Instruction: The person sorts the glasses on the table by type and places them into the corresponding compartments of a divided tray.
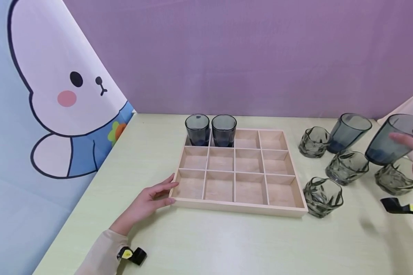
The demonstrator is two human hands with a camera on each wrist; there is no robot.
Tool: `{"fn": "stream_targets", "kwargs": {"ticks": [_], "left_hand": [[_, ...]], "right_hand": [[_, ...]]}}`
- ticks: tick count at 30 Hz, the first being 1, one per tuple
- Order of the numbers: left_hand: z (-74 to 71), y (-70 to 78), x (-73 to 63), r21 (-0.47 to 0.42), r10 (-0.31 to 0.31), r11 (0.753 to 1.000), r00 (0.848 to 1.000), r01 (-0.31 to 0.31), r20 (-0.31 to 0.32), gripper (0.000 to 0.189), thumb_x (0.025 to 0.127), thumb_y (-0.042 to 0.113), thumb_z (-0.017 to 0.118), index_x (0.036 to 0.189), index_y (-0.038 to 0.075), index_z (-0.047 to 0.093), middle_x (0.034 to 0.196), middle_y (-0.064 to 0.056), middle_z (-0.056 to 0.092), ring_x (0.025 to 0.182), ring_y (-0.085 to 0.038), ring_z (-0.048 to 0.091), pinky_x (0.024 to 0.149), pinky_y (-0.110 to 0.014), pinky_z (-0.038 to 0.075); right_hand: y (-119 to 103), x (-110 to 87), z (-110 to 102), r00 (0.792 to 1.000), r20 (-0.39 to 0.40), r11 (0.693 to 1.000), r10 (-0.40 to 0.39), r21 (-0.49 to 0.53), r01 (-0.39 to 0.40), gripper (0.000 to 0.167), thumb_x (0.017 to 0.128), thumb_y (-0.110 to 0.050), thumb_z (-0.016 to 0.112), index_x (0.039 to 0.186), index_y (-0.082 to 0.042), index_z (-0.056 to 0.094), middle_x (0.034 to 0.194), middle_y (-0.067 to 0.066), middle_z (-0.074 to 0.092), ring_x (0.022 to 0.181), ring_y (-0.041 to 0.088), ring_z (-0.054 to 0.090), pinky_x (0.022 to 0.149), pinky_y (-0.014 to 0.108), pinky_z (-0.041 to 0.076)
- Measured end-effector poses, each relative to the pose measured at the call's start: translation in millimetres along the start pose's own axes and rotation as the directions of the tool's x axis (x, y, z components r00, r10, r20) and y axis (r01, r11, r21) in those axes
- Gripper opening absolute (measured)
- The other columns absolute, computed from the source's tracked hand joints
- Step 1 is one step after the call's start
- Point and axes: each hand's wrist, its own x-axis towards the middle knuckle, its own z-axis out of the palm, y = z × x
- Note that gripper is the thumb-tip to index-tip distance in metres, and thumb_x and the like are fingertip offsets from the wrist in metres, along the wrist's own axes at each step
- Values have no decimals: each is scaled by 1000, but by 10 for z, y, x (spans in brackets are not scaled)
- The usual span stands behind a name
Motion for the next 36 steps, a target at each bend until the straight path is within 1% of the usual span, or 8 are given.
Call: {"fn": "stream_targets", "kwargs": {"ticks": [4,10,13,14,17,20,28,36], "left_hand": [[3,6,6,-17,-12,1000,1000,12,2,50,90,10,73,137,2,59,158,-12,31,137,-37,42,105,-36,44],[1,3,5,-31,-10,999,1000,10,6,50,90,9,73,138,2,59,159,-13,31,136,-37,43,104,-36,46],[0,7,2,-31,3,1000,1000,-3,7,49,90,7,72,137,0,59,158,-15,31,135,-38,44,103,-37,46],[1,9,1,-30,6,1000,1000,-6,5,49,90,7,72,137,0,59,158,-15,31,134,-39,45,103,-38,46],[2,16,-2,-33,11,999,1000,-11,2,48,90,6,72,136,-1,59,158,-16,31,133,-40,46,103,-41,46],[3,24,-7,-34,9,999,1000,-9,-1,48,90,6,72,136,-1,59,158,-16,32,132,-40,47,103,-42,46],[1,-5,-18,-39,24,999,1000,-24,4,48,90,5,72,136,-1,59,157,-17,31,134,-40,45,103,-41,46],[10,-15,-12,-33,36,999,999,-37,-6,47,90,6,72,135,-1,60,157,-17,32,133,-40,45,103,-36,46]], "right_hand": [[-59,-36,74,998,-56,992,30,122,-23,62,79,17,60,130,-18,52,122,-8,47,108,3,40,83,3,31],[-82,-80,130,999,-32,1000,-14,17,15,60,90,7,63,142,-19,45,133,-10,43,117,1,37,97,8,26],[-126,-122,163,999,-5,984,-33,177,33,60,86,11,67,136,-17,49,129,-6,49,112,3,41,93,7,30],[-145,-145,177,999,3,984,-53,173,52,62,86,12,67,137,-16,49,128,-5,51,112,3,43,91,6,32],[-237,-226,251,998,23,948,-58,315,48,67,79,24,67,134,-11,52,122,-1,57,106,6,49,83,5,39],[-301,-308,321,997,55,943,-63,331,41,67,75,26,69,131,-9,56,119,0,60,104,7,52,80,6,43],[-397,-436,515,983,165,806,-75,591,-38,70,64,42,63,123,4,64,108,10,68,96,14,62,73,15,55],[-386,-529,642,963,261,824,-73,560,-90,72,66,38,66,128,0,63,109,9,67,93,13,63,70,14,54]]}}
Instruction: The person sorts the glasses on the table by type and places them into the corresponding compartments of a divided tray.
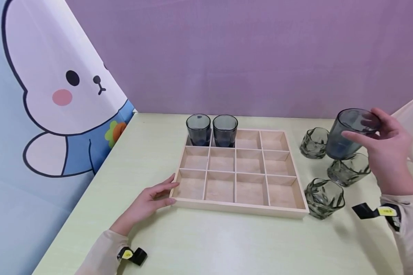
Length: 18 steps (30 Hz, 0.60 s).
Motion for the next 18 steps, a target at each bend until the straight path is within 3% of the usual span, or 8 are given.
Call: {"fn": "stream_targets", "kwargs": {"ticks": [5,8,18], "left_hand": [[1,5,6,21,-16,1000,1000,16,-7,48,90,8,73,136,0,59,157,-16,33,134,-38,45,102,-28,46],[2,9,6,18,-32,999,999,33,-3,49,90,9,73,137,1,59,158,-14,32,135,-37,44,103,-30,45],[16,20,-2,8,-42,999,999,42,-2,50,90,10,73,138,2,59,158,-12,31,136,-37,43,104,-34,45]], "right_hand": [[37,-46,91,998,52,999,42,-9,-42,73,67,37,67,129,-2,63,110,6,69,94,12,65,76,15,55],[56,-66,148,995,83,998,56,-7,-56,74,67,37,66,130,-3,62,111,6,69,97,12,66,80,17,55],[137,-117,297,978,190,979,81,-199,-43,75,71,27,74,135,-9,60,116,-1,67,105,7,61,80,11,51]]}}
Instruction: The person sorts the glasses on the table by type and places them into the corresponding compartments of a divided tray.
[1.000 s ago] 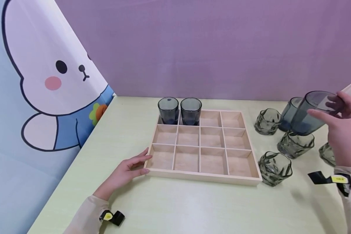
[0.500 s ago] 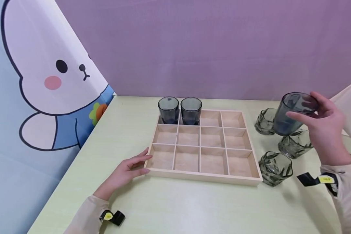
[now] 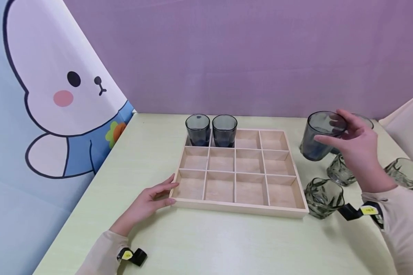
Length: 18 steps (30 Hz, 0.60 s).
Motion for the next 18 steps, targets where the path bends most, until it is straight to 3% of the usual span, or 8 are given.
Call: {"fn": "stream_targets", "kwargs": {"ticks": [11,18], "left_hand": [[10,18,-26,-3,2,1000,1000,-3,-6,51,90,10,73,138,2,59,158,-13,31,137,-37,42,105,-39,44],[17,43,-35,-4,2,1000,1000,-2,-9,50,90,10,74,137,1,59,158,-13,31,136,-37,43,104,-35,45]], "right_hand": [[39,-5,217,996,79,997,42,-67,-36,75,70,22,78,136,-9,59,115,1,66,107,10,60,82,12,51],[10,-31,342,989,112,990,94,-116,-81,80,72,18,80,142,-8,53,119,3,62,109,12,59,85,12,51]]}}
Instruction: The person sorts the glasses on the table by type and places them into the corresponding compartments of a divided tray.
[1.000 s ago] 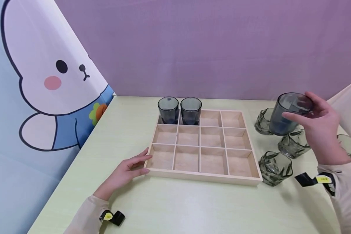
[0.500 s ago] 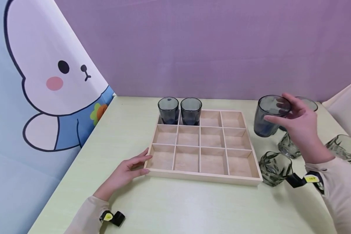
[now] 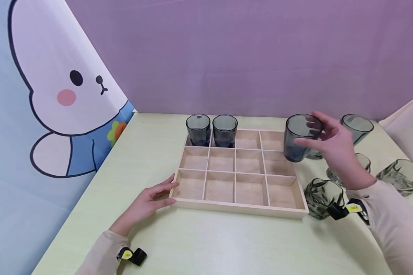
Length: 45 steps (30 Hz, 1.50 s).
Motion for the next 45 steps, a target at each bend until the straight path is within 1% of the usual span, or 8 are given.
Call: {"fn": "stream_targets", "kwargs": {"ticks": [6,10,13,20,27,34,39,45], "left_hand": [[-7,3,5,10,-11,1000,1000,11,0,50,90,11,74,137,2,59,158,-12,32,136,-37,43,104,-35,45],[-10,10,5,11,-6,1000,1000,6,4,50,90,10,73,137,1,59,158,-14,31,135,-39,44,102,-34,47],[-13,19,0,12,0,1000,1000,0,4,49,91,9,73,137,-1,58,158,-15,31,135,-39,44,102,-31,47],[-11,11,-2,30,12,999,1000,-12,3,49,91,10,73,137,0,58,158,-16,32,133,-39,46,101,-27,46],[-11,24,1,17,-5,1000,1000,5,4,50,90,9,73,137,0,59,158,-14,32,136,-38,43,103,-28,45],[-14,24,-3,29,8,1000,1000,-8,2,49,90,9,73,136,-1,59,157,-16,32,135,-40,44,105,-42,44],[-4,15,0,18,-10,1000,1000,10,1,49,90,9,73,137,1,59,158,-14,32,136,-38,43,103,-38,46],[4,11,0,6,-15,1000,1000,15,-2,49,90,9,73,137,3,60,158,-13,31,136,-38,43,103,-36,46]], "right_hand": [[-10,45,98,1000,21,998,-15,-63,17,80,72,15,82,143,-8,53,120,1,64,108,12,60,88,14,50],[8,88,168,999,31,996,-39,-80,41,79,72,15,81,143,-7,54,117,-1,66,104,13,61,84,14,51],[19,113,210,999,41,994,-30,-101,34,79,73,13,82,143,-8,53,117,-2,66,105,13,60,84,13,51],[32,150,297,997,74,999,-17,-33,20,79,73,15,81,143,-5,52,117,-2,65,104,14,58,84,14,50],[24,188,412,997,78,993,-7,-113,16,78,74,12,81,144,-4,51,119,-2,65,105,15,58,84,16,50],[32,249,509,993,119,994,-17,-109,30,78,76,12,80,146,-3,48,119,-3,64,108,14,57,87,16,49],[42,295,561,994,112,996,18,-88,-8,81,75,12,80,147,-6,48,120,-2,64,109,15,58,84,15,51],[59,345,632,992,116,999,45,15,-47,83,73,14,81,147,-4,47,119,0,64,113,16,56,84,15,52]]}}
